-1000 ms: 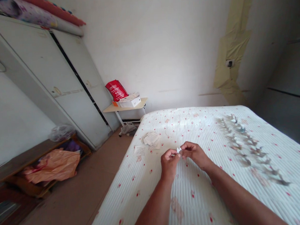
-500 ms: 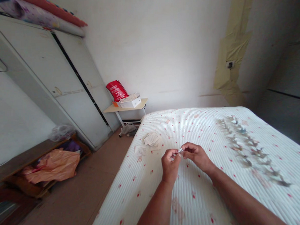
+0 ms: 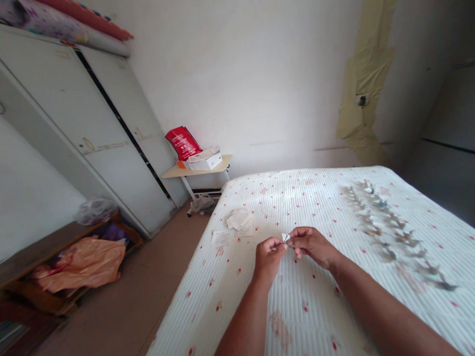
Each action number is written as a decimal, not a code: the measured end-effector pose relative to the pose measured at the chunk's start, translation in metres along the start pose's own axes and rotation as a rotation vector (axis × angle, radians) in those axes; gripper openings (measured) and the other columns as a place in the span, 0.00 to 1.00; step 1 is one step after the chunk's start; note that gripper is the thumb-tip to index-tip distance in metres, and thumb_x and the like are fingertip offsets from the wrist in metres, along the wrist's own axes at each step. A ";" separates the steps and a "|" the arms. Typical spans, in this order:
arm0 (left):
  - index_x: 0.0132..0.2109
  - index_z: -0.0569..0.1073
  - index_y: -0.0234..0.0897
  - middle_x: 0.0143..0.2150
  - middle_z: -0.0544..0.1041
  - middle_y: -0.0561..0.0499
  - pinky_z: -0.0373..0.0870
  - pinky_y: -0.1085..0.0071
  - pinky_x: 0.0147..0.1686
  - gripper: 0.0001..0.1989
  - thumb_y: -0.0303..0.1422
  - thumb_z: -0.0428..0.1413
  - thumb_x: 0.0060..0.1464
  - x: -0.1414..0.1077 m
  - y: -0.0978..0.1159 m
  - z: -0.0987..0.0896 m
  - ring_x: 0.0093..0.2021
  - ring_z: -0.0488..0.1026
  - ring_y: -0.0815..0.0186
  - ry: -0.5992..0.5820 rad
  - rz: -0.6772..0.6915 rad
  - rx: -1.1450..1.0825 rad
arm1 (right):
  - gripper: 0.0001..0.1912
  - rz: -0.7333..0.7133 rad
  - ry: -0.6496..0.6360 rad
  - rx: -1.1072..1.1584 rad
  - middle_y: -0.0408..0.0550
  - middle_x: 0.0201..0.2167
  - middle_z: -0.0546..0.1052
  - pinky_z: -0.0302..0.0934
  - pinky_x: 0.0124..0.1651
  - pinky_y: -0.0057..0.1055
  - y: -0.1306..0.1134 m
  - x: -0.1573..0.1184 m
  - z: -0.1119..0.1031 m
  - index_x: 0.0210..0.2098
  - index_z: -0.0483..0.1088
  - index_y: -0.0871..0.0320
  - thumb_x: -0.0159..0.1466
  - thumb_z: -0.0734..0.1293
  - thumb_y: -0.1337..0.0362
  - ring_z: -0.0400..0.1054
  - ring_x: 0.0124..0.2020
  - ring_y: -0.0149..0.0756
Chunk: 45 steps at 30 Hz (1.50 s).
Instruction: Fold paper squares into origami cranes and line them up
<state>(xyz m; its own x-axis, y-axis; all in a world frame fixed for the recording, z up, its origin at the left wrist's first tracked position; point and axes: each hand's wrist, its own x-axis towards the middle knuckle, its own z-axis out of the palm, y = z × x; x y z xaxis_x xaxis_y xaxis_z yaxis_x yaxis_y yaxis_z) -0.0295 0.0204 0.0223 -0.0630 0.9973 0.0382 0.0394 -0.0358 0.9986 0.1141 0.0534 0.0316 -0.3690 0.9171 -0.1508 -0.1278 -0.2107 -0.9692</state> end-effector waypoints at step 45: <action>0.26 0.68 0.32 0.20 0.61 0.57 0.52 0.77 0.24 0.08 0.34 0.51 0.45 0.005 -0.008 -0.004 0.22 0.55 0.74 -0.016 0.118 0.150 | 0.12 -0.230 -0.097 -0.365 0.36 0.15 0.63 0.52 0.24 0.24 0.018 -0.001 0.000 0.26 0.63 0.58 0.57 0.61 0.55 0.56 0.18 0.25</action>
<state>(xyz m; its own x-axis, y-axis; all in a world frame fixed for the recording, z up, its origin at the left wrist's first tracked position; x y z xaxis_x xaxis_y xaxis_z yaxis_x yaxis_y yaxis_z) -0.0344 0.0252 0.0148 -0.0333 0.9877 0.1528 0.1943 -0.1436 0.9704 0.1124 0.0489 0.0140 -0.4558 0.8866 0.0793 0.1104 0.1447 -0.9833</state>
